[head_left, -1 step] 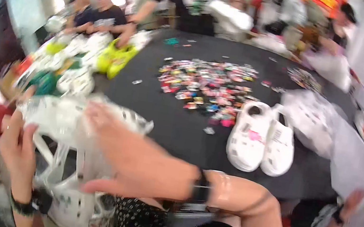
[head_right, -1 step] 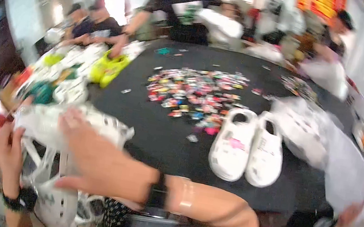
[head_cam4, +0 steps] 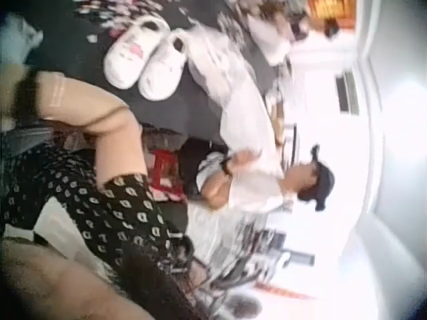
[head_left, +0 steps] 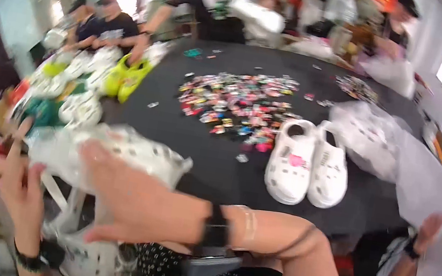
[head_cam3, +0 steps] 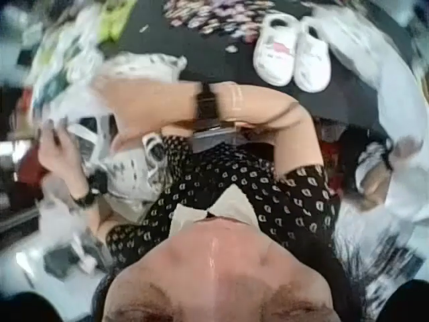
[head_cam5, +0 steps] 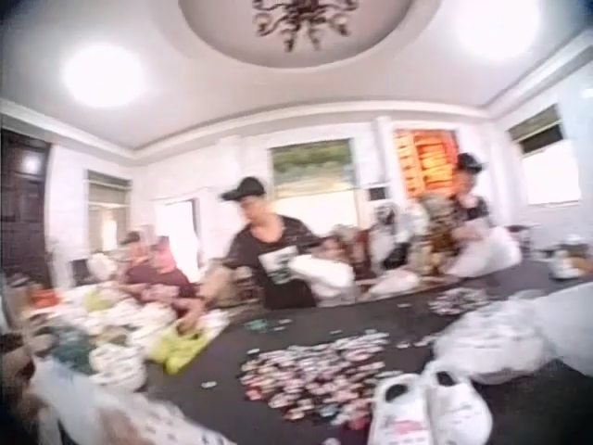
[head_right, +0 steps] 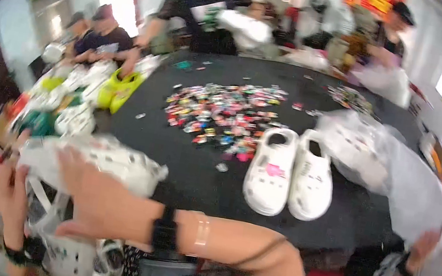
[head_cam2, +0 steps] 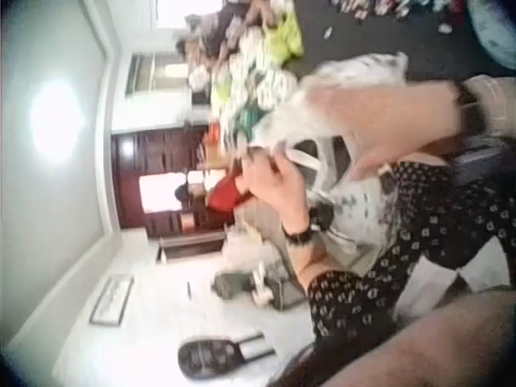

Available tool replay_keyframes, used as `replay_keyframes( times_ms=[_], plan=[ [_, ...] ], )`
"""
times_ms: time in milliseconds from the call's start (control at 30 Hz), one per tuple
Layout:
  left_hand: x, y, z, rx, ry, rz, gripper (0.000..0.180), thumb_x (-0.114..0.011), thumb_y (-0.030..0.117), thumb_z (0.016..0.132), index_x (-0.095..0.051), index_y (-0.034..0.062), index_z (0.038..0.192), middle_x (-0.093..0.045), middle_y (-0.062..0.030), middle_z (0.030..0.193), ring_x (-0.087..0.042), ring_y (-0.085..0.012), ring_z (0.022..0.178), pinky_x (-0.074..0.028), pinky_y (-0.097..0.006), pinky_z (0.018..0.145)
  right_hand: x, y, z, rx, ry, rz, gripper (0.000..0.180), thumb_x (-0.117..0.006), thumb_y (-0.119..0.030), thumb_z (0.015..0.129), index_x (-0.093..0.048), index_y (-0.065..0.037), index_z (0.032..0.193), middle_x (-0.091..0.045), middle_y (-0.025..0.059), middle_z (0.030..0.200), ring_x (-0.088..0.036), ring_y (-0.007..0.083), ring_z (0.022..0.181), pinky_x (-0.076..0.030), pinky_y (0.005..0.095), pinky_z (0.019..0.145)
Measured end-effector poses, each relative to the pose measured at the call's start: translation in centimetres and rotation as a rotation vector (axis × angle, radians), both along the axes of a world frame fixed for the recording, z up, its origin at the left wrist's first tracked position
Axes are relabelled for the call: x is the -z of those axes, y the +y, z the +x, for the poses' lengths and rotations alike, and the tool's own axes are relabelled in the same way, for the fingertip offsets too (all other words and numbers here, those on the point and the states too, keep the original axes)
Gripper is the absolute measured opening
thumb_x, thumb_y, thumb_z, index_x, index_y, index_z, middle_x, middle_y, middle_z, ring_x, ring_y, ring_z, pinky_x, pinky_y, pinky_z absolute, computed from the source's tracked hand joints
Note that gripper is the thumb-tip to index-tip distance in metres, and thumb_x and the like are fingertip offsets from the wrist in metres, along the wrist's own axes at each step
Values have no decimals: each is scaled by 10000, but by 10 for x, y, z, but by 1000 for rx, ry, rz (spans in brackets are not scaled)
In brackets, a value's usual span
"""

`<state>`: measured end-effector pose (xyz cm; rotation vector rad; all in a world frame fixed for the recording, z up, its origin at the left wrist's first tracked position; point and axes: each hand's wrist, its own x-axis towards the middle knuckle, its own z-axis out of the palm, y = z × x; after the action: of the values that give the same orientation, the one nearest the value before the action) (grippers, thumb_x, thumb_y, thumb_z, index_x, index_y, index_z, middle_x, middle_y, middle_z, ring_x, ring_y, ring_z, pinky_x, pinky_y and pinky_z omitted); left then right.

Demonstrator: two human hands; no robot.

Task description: Applying decorative charms to various pairs of clogs while working with a team at a workshop table.

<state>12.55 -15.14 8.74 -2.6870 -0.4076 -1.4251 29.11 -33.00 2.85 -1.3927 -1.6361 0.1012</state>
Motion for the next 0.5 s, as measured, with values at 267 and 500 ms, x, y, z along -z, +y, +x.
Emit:
replay_keyframes(
  times_ms=[267, 500],
  plan=[
    [19, -53, 30, 336, 132, -634, 105, -605, 34, 950, -509, 15, 912, -448, 19, 840, -411, -37, 762, -322, -177, 616, -15, -24, 3, 210, -80, 28, 560, -815, -294, 710, -564, 154, 931, -535, 265, 1005, -613, 401, 638, -530, 432, 606],
    [0, -24, 25, 354, -154, 245, 275, -467, 161, 1023, -561, -29, 1199, -541, -172, 1231, -569, -255, 1094, -446, -342, 947, -71, -50, 7, 368, -414, 368, 205, -700, -79, 630, -584, 13, 772, -551, 156, 948, -617, 349, 656, -529, 421, 588]
  ],
)
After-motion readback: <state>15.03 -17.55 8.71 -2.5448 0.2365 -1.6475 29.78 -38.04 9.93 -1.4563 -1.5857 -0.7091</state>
